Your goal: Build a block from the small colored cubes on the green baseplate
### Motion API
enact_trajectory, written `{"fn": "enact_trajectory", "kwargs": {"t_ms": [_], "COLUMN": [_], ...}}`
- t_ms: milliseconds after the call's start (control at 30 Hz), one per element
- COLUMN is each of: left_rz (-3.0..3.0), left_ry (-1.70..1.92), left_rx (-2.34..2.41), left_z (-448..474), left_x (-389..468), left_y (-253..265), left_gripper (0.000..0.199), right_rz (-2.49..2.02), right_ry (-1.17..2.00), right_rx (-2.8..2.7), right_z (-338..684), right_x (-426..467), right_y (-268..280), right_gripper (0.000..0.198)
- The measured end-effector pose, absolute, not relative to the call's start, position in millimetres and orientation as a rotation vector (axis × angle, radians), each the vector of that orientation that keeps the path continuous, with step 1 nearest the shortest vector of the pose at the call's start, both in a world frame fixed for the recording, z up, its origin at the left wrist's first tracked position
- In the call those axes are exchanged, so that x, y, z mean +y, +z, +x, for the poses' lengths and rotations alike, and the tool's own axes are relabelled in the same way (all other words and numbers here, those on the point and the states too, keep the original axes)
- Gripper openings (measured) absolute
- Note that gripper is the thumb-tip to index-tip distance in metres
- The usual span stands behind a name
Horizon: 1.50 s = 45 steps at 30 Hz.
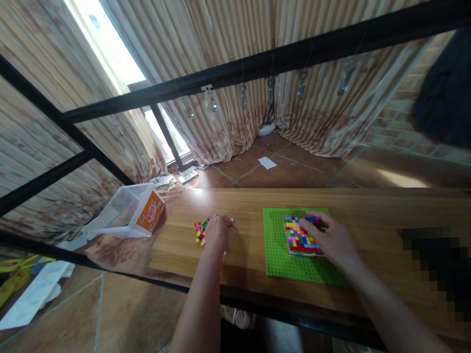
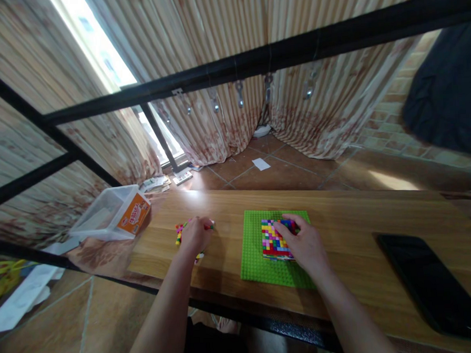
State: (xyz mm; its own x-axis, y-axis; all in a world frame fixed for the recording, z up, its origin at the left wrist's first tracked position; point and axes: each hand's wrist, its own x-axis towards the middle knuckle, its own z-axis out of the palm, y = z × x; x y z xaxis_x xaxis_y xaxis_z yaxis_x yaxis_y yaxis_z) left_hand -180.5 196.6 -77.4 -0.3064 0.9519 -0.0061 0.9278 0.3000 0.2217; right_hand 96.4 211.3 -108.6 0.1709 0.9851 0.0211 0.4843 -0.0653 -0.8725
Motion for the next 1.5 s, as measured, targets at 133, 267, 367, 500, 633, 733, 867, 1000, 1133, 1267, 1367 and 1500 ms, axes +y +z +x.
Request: {"fn": "enact_trajectory", "kwargs": {"t_ms": [133,267,367,500,633,733,867,1000,1133,1267,1367,1500], "left_rz": [1.787,1.796,1.774,1.759,1.734,1.717,1.770,1.795,1.847,1.921,1.949,1.971], "left_ry": [0.267,0.300,0.372,0.631,0.983,1.124,1.146,1.131,1.149,1.187,1.173,1.163], "left_rx": [2.404,2.379,2.370,2.213,1.846,1.580,1.423,1.305,1.312,1.358,1.374,1.389], "left_z": [-182,-183,-181,-168,-138,-110,-78,-59,-50,-44,-41,-39], "left_x": [197,197,199,206,207,201,190,186,186,187,188,189], "left_y": [-78,-77,-73,-68,-67,-67,-62,-57,-56,-59,-62,-63], "left_gripper": [0.022,0.018,0.018,0.016,0.011,0.011,0.010,0.013,0.015,0.012,0.011,0.013], "right_rz": [-1.638,-1.644,-1.598,-1.534,-1.433,-1.342,-1.208,-1.133,-1.111,-1.102,-1.103,-1.109], "right_ry": [0.804,0.789,0.765,0.694,0.653,0.623,0.654,0.697,0.747,0.765,0.779,0.787], "right_rx": [-1.445,-1.464,-1.449,-1.342,-1.262,-1.277,-1.358,-1.463,-1.483,-1.445,-1.419,-1.412], "right_z": [97,98,98,99,99,96,90,87,89,93,96,97], "right_x": [211,211,211,211,208,203,198,192,190,191,192,192], "right_y": [-109,-111,-110,-106,-99,-93,-87,-81,-78,-78,-79,-79], "right_gripper": [0.051,0.050,0.048,0.046,0.039,0.031,0.024,0.021,0.020,0.017,0.015,0.013]}}
